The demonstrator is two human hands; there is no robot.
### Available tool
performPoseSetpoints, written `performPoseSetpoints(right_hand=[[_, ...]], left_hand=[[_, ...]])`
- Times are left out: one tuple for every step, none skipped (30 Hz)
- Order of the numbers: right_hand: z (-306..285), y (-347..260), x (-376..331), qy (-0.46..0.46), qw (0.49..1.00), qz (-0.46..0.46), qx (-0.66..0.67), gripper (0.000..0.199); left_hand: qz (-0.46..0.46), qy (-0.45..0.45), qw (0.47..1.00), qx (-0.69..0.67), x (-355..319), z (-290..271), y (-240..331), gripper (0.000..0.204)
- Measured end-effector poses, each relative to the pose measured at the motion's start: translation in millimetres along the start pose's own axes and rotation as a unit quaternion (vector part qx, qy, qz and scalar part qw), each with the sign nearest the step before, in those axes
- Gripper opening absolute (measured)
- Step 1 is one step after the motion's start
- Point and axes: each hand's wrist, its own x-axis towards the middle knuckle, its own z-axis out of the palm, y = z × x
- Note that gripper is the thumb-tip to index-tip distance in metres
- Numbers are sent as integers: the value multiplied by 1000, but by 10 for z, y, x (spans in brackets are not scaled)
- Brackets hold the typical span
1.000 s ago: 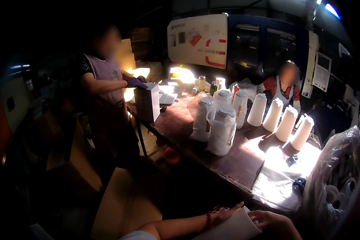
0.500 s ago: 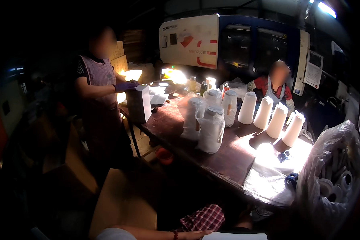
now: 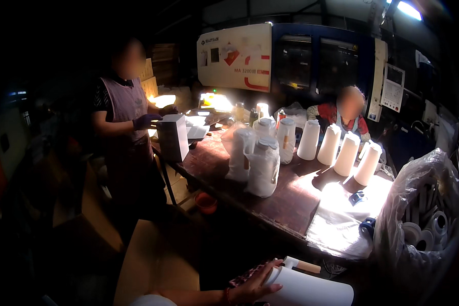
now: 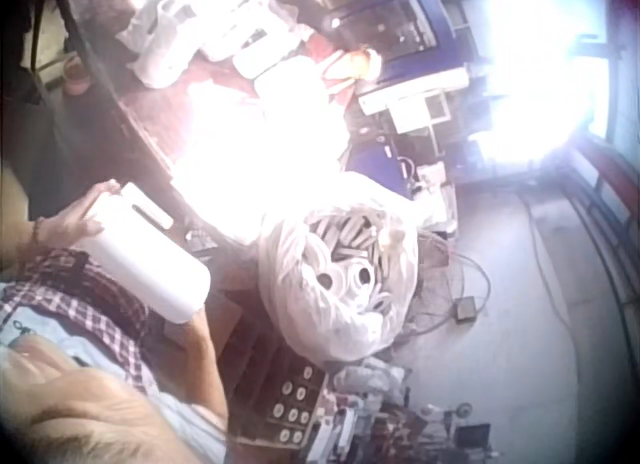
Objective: The person inserts a metal component into a white plastic housing, attaches a circular plastic cap, and places the assembled item into a plastic bag.
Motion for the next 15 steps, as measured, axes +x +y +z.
performPoseSetpoints(right_hand=[[2,-4,-7,2,1000,-2,-5,81],[4,-14,-33,4,1000,-5,-9,82],[2,-22,-36,7,1000,-11,-13,83],[2,-28,-37,13,1000,-14,-18,83],[-19,-28,-45,16,999,-20,-23,84],[-26,-54,-113,25,999,-23,-34,85],[-35,-79,-151,36,998,-31,-49,86],[-35,-96,-186,44,996,-37,-65,86],[-32,-104,-214,45,995,-50,-77,87],[-44,-140,-184,47,992,-69,-95,88],[-54,-74,-85,21,989,-110,-94,88],[-67,-94,-68,19,986,-123,-107,89],[-96,-156,-59,21,984,-129,-117,90],[-122,-243,-20,5,982,-138,-132,92],[-130,-342,10,9,982,-128,-140,92]], left_hand=[[26,9,999,23,7,-22,-45,94],[50,18,998,46,27,-61,-147,90],[74,25,995,68,61,-114,-226,85],[44,18,998,48,114,-197,-198,97],[20,32,999,-25,150,-228,-120,95],[-7,37,995,-97,193,-220,-50,93],[-27,59,983,-169,260,-238,-80,86],[-10,32,974,-225,341,-280,-125,69],[-47,-45,951,-302,432,-382,-262,61],[-43,-28,938,-342,487,-412,-366,55],[-58,-45,917,-391,380,-522,-544,59],[-98,-29,908,-407,347,-484,-503,64],[-95,-53,903,-416,355,-500,-551,68],[-113,-18,904,-411,313,-488,-566,68],[-97,-16,899,-427,324,-508,-683,68]])
